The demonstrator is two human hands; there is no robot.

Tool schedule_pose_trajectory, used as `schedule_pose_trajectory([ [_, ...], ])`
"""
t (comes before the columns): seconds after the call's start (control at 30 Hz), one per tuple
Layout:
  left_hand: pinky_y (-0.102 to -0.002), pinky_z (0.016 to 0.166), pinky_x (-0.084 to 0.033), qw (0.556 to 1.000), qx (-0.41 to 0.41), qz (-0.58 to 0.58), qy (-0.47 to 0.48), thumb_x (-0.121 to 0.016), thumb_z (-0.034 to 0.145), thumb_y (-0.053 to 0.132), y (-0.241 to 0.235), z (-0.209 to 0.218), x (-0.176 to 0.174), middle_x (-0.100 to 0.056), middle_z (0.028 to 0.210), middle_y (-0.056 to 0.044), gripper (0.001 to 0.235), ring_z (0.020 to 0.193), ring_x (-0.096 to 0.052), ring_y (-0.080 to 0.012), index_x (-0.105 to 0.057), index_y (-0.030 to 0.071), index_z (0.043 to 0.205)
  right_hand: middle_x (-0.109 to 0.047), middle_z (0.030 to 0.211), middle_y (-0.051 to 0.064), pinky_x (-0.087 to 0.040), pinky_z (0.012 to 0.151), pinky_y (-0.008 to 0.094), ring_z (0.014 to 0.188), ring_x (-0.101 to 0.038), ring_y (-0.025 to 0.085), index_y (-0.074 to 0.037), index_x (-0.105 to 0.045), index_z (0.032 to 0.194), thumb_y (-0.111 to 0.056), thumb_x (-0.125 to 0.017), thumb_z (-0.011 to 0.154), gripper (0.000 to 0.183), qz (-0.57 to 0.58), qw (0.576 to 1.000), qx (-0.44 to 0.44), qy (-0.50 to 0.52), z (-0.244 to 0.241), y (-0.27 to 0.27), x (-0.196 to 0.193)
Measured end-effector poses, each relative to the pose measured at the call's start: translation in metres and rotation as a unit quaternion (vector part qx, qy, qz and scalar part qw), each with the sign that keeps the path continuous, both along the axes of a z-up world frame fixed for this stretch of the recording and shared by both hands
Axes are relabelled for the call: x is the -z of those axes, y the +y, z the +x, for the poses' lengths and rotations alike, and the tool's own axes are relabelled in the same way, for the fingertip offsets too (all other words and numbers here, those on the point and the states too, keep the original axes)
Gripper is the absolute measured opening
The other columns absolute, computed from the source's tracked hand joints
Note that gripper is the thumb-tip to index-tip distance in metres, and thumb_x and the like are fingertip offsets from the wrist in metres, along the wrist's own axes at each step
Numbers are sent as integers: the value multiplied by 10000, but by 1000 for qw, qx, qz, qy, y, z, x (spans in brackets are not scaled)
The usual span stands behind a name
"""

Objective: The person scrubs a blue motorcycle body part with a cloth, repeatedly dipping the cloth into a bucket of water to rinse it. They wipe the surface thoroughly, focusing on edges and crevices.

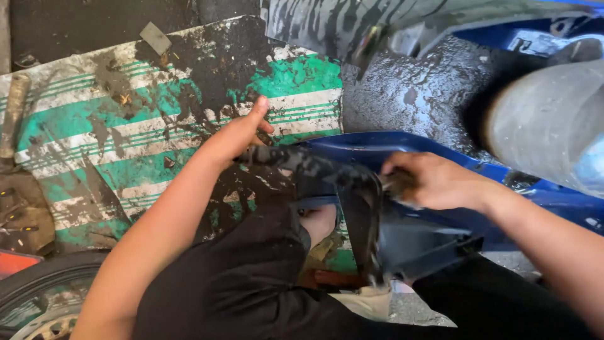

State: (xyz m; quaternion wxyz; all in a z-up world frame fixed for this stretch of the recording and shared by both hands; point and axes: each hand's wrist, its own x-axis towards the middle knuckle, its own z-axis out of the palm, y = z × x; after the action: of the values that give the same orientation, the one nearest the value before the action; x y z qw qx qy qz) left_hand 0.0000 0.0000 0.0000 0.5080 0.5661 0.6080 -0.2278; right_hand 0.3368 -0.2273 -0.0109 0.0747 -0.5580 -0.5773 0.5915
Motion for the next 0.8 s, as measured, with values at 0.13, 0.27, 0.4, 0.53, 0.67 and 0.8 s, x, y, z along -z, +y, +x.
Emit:
schedule_pose_trajectory([
  [0.13, -463, 813, -545, 976, -160, -145, -4, -244, 817, 952, 9, -6, 20, -673, 1187, -119, 966, 975, -706, -290, -715, 203, 1205, -822, 1306, 180, -542, 875, 387, 1039, -757, 315, -45, -734, 1426, -88, -539, 834, 625, -256, 919, 287, 83, 53, -63, 5],
  [0.27, -452, 709, -549, 967, -219, -125, -44, -328, 837, 1001, 18, -23, 63, -714, 896, -64, 938, 828, -691, -238, -799, 264, 1176, -651, 1374, 277, -625, 806, 540, 993, -705, 451, 160, -616, 1339, 161, -505, 933, 422, -240, 783, 524, 233, 104, -139, 6],
  [0.4, -636, 1288, -326, 1000, 10, 18, 1, -168, 980, 809, 20, 15, -63, -564, 1666, -202, 954, 1528, -540, -374, -643, 191, 1531, -704, 1238, 363, -626, 804, 588, 963, -713, 491, 56, -603, 1397, -17, -449, 1062, 376, -179, 774, 557, 242, 101, -166, -87],
  [0.53, -578, 1161, -443, 951, 264, 160, -19, -394, 1089, 670, 14, 56, -160, -658, 1555, -87, 710, 1417, -597, -344, -594, 199, 1581, -676, 1444, 216, -632, 704, 430, 1050, -727, 411, -108, -736, 1368, -174, -694, 1020, 357, 12, 783, 503, 366, 74, -184, -155],
  [0.67, -557, 1090, -485, 934, 270, 205, -111, -420, 1076, 648, -43, 91, -219, -674, 1554, -85, 690, 1370, -640, -322, -639, 199, 1552, -739, 1073, 131, -542, 582, 267, 806, -749, 261, -90, -680, 1327, 32, -648, 962, 385, 81, 765, 583, 262, 48, -181, -141],
  [0.8, -530, 1087, -591, 984, -15, 63, -167, -296, 950, 698, -127, 103, -200, -555, 1646, -31, 916, 1344, -632, -245, -368, 188, 1708, -729, 1003, 155, -634, 608, 367, 756, -736, 283, -126, -671, 1255, 94, -694, 956, 373, 52, 779, 567, 264, 37, -162, -109],
])
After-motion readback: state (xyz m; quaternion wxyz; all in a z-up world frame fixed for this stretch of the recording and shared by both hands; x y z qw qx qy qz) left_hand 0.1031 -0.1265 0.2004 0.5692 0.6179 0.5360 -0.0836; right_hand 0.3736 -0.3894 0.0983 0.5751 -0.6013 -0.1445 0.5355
